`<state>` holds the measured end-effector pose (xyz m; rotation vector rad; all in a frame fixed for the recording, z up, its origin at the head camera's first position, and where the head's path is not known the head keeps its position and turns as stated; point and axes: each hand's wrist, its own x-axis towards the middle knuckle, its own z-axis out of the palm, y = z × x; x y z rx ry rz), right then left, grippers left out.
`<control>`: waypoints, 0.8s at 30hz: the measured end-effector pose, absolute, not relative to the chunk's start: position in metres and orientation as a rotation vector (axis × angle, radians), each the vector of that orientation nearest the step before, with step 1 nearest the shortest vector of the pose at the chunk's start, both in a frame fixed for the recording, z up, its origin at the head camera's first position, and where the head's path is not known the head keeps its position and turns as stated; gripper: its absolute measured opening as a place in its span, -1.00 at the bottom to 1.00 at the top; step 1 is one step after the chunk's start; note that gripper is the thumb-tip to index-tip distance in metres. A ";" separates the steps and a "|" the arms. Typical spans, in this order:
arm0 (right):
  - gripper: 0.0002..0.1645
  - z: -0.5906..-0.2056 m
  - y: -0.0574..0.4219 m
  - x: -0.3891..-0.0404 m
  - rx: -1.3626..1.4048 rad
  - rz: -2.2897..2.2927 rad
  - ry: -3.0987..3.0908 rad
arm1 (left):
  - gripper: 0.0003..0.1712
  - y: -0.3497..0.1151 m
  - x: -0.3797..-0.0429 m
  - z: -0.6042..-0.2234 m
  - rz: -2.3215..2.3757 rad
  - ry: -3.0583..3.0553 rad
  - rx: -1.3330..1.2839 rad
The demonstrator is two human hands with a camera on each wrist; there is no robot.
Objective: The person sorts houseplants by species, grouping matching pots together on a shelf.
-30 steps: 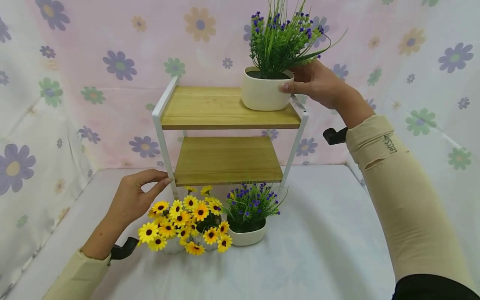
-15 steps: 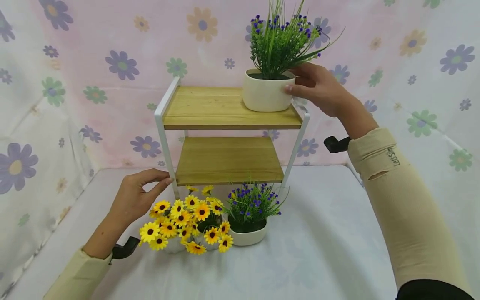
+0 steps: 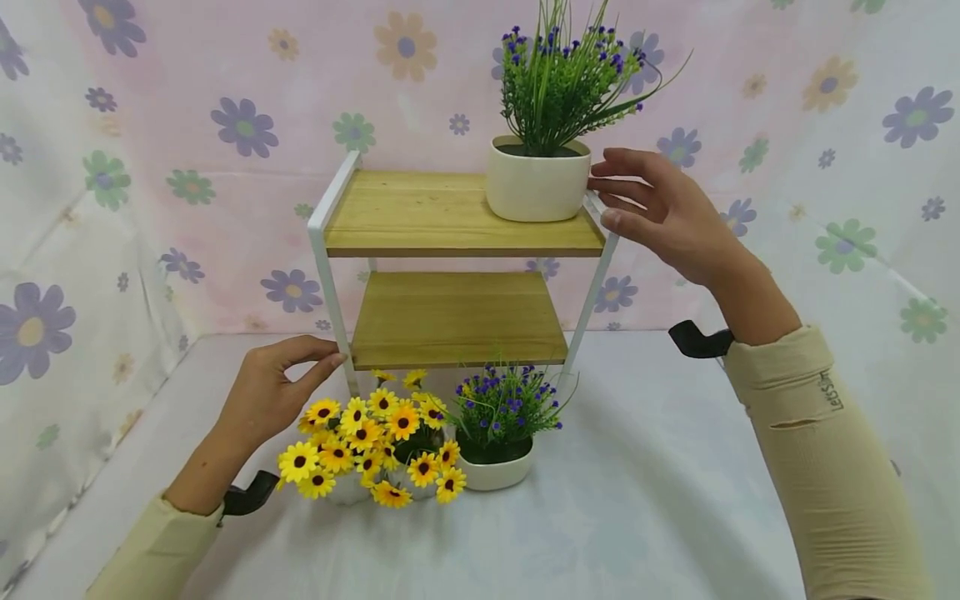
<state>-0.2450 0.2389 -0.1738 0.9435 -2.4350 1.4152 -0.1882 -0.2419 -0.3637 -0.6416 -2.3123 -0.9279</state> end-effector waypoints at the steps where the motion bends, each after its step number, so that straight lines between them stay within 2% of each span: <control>1: -0.14 -0.177 0.241 -0.242 0.966 1.438 -2.406 | -0.79 -0.242 -0.188 -0.364 -0.928 -2.313 -0.642; 8: -0.15 -0.202 0.255 -0.213 1.158 1.689 -2.141 | -0.80 -0.241 -0.189 -0.364 -0.921 -2.311 -0.647; 15: -0.14 -0.237 0.264 -0.191 1.358 1.544 -1.990 | -0.81 -0.241 -0.189 -0.363 -0.916 -2.317 -0.640; 24: -0.12 -0.286 0.268 -0.180 1.506 1.485 -1.978 | -0.80 -0.243 -0.188 -0.363 -0.925 -2.315 -0.639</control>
